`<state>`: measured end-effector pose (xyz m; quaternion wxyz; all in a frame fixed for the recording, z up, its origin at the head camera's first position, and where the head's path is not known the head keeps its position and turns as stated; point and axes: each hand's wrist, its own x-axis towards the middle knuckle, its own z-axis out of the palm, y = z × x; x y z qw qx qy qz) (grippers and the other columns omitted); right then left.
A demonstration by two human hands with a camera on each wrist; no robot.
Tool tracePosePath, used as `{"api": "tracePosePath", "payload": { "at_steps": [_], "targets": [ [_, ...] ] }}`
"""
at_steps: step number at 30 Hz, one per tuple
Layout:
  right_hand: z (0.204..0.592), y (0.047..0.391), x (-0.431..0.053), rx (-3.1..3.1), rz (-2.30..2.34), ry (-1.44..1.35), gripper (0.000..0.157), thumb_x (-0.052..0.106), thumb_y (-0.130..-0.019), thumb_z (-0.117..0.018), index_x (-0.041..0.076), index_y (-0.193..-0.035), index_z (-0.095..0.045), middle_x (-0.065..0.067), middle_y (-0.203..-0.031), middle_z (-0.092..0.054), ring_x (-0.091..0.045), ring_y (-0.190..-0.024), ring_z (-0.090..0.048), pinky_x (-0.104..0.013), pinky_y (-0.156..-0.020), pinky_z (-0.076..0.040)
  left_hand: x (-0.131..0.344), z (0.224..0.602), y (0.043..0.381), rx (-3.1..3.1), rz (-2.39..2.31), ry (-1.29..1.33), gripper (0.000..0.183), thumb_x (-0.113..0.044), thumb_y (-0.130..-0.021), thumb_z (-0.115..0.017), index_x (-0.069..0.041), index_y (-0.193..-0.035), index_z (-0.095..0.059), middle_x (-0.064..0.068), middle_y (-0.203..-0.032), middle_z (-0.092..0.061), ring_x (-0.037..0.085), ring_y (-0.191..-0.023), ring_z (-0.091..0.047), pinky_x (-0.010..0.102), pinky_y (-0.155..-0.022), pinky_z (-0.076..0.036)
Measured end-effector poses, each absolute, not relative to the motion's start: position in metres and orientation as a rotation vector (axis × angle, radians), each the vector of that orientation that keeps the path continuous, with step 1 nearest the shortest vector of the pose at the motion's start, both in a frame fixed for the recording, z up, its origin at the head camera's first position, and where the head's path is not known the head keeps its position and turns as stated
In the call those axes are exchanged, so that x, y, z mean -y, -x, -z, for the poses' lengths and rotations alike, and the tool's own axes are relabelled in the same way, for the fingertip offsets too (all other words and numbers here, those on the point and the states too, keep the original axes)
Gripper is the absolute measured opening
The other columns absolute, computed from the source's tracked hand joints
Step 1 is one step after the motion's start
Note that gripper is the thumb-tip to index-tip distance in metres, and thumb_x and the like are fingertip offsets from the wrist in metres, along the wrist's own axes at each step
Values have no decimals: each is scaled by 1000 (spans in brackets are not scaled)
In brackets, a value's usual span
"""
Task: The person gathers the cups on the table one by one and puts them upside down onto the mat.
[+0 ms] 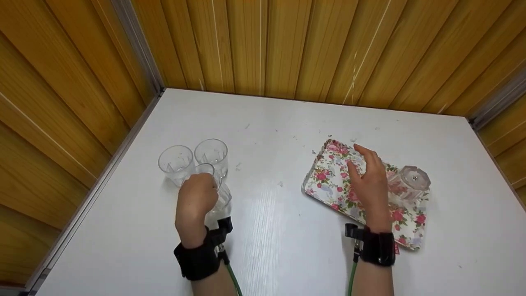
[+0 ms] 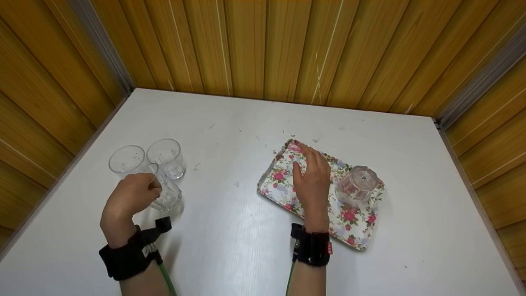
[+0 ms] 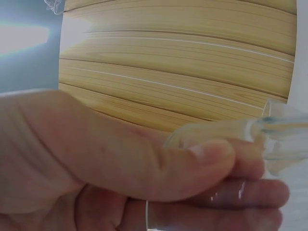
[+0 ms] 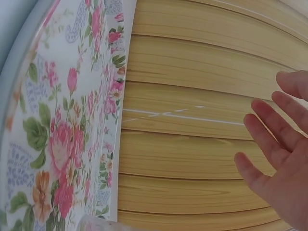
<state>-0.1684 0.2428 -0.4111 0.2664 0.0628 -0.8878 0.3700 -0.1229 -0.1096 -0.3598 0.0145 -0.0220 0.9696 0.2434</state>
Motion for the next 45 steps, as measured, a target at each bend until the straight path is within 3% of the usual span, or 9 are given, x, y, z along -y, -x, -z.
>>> {"api": "tracePosePath", "payload": {
  "at_steps": [5, 14, 23, 29, 31, 33, 37, 39, 45],
  "targets": [
    [412, 168, -239, 2453, -1015, -220, 43, 9, -88, -57, 4, -129, -47, -15, -126, -51, -29, -119, -44, -48, -98, -33, 110, 361, 125, -3029, -785, 53, 43, 13, -71, -43, -16, -48, -22, -4, -50, -17, 13, -50, -20, 22, -42, -18],
    [412, 167, -239, 2517, -986, -208, 45, 15, -89, -58, 8, -131, -45, -13, -126, -50, -30, -118, -45, -48, -95, -36, 110, 361, 127, -3065, -806, 35, 44, 7, -76, -50, -16, -47, -26, -3, -49, -23, 15, -51, -27, 24, -44, -23],
    [414, 167, -240, 2573, -1008, -196, 47, 18, -90, -56, 8, -133, -42, -14, -129, -47, -32, -120, -43, -51, -96, -34, 108, 364, 130, -3014, -883, 38, 50, 4, -82, -53, -16, -48, -23, -5, -48, -17, 10, -46, -17, 21, -41, -17],
    [413, 167, -241, 2578, -997, -211, 48, 20, -90, -57, 8, -134, -42, -15, -130, -46, -33, -121, -42, -52, -96, -34, 106, 364, 132, -3026, -925, 25, 46, 5, -81, -51, -16, -48, -26, -5, -47, -20, 10, -45, -20, 21, -41, -19],
    [413, 168, -241, 2585, -999, -212, 49, 22, -90, -57, 9, -134, -42, -14, -131, -46, -33, -122, -41, -52, -96, -33, 106, 363, 133, -3035, -929, 19, 42, 5, -81, -51, -14, -49, -32, -3, -48, -26, 11, -45, -25, 22, -42, -22],
    [412, 168, -241, 2595, -1001, -210, 50, 24, -90, -58, 10, -135, -41, -14, -132, -45, -32, -122, -41, -51, -97, -33, 105, 364, 134, -3053, -924, 7, 32, 4, -82, -54, -9, -53, -47, -1, -51, -42, 12, -48, -37, 24, -44, -31],
    [412, 168, -241, 2606, -1004, -218, 52, 26, -89, -59, 10, -135, -41, -14, -132, -44, -32, -122, -40, -51, -97, -32, 104, 364, 134, -3097, -904, -25, 8, 0, -83, -58, -1, -80, -65, 10, -78, -66, 23, -67, -60, 35, -59, -48],
    [412, 168, -241, 2611, -1007, -217, 54, 26, -88, -60, 11, -136, -41, -14, -133, -44, -32, -122, -40, -51, -97, -33, 103, 365, 135, -3111, -892, -38, 7, -1, -83, -58, 0, -84, -65, 13, -83, -67, 26, -72, -62, 37, -64, -49],
    [412, 168, -239, 2618, -996, -240, 59, 23, -84, -65, 10, -136, -40, -16, -134, -43, -33, -124, -39, -51, -99, -32, 102, 364, 136, -3117, -880, -44, 8, -2, -84, -57, -4, -78, -61, 9, -75, -64, 22, -65, -56, 36, -59, -46]
  ]
}}
